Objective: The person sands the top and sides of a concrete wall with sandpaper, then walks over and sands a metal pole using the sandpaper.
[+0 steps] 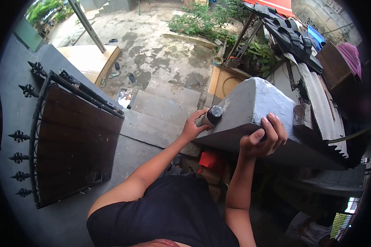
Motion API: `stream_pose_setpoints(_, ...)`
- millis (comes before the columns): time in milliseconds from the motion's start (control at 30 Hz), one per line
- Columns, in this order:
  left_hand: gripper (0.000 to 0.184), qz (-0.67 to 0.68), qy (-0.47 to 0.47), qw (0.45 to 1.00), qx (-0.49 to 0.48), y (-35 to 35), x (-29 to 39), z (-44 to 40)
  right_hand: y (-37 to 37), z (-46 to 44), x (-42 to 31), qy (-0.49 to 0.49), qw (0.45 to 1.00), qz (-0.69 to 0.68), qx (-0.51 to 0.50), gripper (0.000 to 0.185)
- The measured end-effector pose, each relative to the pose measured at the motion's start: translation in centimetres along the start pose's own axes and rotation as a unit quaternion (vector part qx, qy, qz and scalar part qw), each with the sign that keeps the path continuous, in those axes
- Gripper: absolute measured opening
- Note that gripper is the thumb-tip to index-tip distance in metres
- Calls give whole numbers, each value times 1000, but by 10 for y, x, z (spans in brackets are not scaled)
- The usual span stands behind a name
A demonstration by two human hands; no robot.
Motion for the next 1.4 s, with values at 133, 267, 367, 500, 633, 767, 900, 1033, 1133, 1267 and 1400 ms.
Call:
stream_pose_setpoints(133, 62, -31, -24, 999, -29, -3, 1, -10, 1, -1, 1, 8, 1000, 3, -6, 20)
stream_pose_setpoints(267, 59, 1, -13, 997, -72, -5, -17, -13, 0, -1, 2, 12, 1000, 8, 1, 20)
stream_pose_setpoints(367, 56, -6, -8, 997, -82, -5, -34, -8, 0, -1, 3, 15, 1000, 12, 1, 20)
stream_pose_setpoints(500, 55, 15, -6, 997, -81, -5, -31, -10, -1, 0, 5, 19, 1000, 21, 0, 21)
stream_pose_setpoints(633, 57, -14, -15, 994, -103, 4, -27, -12, -1, 1, 5, 24, 999, 21, 6, 21)
stream_pose_setpoints(767, 62, 5, -3, 1000, -24, 14, -14, -21, 2, 1, 6, 32, 999, 29, -5, 21)
stream_pose_setpoints(900, 67, -25, -7, 1000, 10, 23, 24, -30, 2, 2, 6, 34, 999, 31, -8, 20)
stream_pose_setpoints(1033, 61, -89, -97, 991, 7, 23, 51, -14, 2, 1, 5, 30, 999, 27, -13, 19)
stream_pose_setpoints(1133, 60, -135, -91, 986, -22, 17, 59, 16, 1, 1, 6, 15, 1000, 8, -8, 18)
stream_pose_setpoints(1267, 57, -148, -116, 982, -25, -8, 55, 42, 3, 0, 3, 1, 999, -26, -26, 18)
stream_pose_setpoints(1400, 62, -148, -96, 984, 1, -37, 56, 46, 13, 0, 5, 4, 997, -15, -76, 20)
Point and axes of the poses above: each hand's wrist, its own z-axis away from the middle knuckle, its own y-axis out of the back of the hand, x = y × z, the point moved 1 cm from there along -z, towards the middle knuckle, and after that the axes turned 14 degrees about -y, right-handed, at the moved point
